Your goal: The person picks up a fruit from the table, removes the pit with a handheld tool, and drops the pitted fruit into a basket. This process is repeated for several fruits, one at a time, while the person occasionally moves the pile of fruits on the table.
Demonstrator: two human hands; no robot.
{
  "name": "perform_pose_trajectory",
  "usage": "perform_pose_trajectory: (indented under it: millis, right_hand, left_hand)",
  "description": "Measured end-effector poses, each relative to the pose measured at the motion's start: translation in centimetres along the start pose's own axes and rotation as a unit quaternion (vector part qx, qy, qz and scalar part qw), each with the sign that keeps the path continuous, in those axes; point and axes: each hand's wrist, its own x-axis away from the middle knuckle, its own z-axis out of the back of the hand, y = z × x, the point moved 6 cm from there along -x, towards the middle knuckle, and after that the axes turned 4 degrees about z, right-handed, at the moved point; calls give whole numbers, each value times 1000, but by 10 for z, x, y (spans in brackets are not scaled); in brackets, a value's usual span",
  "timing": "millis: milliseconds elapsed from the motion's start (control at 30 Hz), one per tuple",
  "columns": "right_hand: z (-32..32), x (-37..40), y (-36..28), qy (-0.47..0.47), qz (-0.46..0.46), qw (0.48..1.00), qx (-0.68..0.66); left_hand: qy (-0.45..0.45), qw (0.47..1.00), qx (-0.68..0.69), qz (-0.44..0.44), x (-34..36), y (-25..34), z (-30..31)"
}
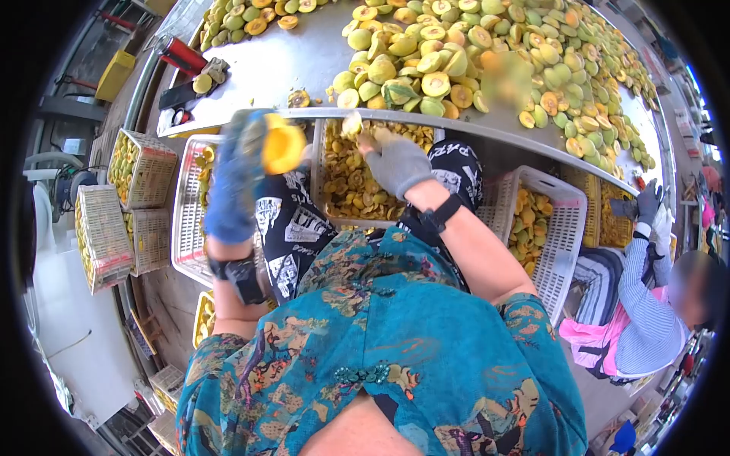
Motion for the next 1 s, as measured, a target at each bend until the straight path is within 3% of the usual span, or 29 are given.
perform_pose_trajectory:
  millis: [67, 100, 133, 167, 200, 233, 333, 433, 500, 533, 600, 700, 767, 800, 867, 900, 967, 1000]
  right_hand:
    - [2, 9, 2, -18, 4, 1000, 0]
    - [2, 10, 0, -30, 21, 999, 15]
    - [4, 9, -2, -39, 38, 998, 31]
    - [4, 9, -2, -56, 18, 997, 46]
    - [7, 8, -4, -50, 18, 998, 46]
    - [7, 8, -6, -66, 24, 997, 44]
    - [10, 7, -16, -55, 58, 996, 30]
    - [4, 8, -18, -49, 69, 996, 8]
    - [3, 13, -23, 27, 149, 988, -10]
    - [31, 22, -31, -30, 68, 997, -12]
    - [32, 26, -28, -68, 53, 996, 9]
    - [41, 31, -25, -57, 42, 997, -27]
    - [42, 32, -24, -90, 27, 995, -44]
    - [43, 33, -25, -93, 33, 994, -48]
    - [45, 33, -19, -57, 14, 997, -44]
    - [52, 34, -22, -26, 24, 998, -52]
    - [61, 40, -17, 19, -15, 996, -84]
    - [58, 36, -12, 43, 24, 991, -122]
  left_hand:
    - [123, 989, -42, -74, -2, 12, 47]
    - [195, 957, -202, -68, -22, -1, 92]
    - [262, 895, -356, -64, -44, -14, 132]
    - [314, 793, -521, -27, -48, -14, 146]
    - [356, 659, -662, 10, -53, -11, 153]
    - [332, 662, -672, 17, -66, -14, 155]
    - [176, 796, -541, -209, -137, -58, 113]
    - [-2, 818, -484, -310, -182, -65, 3]
    - [-78, 823, -484, -289, -229, -103, -44]
    - [-101, 869, -442, -200, -246, -119, -63]
    - [-121, 833, -524, -129, -254, -117, -102]
    - [-88, 839, -521, -132, -296, -159, -98]
    - [-54, 805, -554, -204, -299, -164, -96]
    - [-50, 804, -559, -199, -298, -166, -88]
    - [-65, 923, -376, -53, -303, -174, -63]
    - [-56, 923, -378, -49, -292, -162, -55]
    - [-75, 980, -157, -99, -260, -129, -34]
    - [-74, 993, -20, -88, -231, -108, -35]
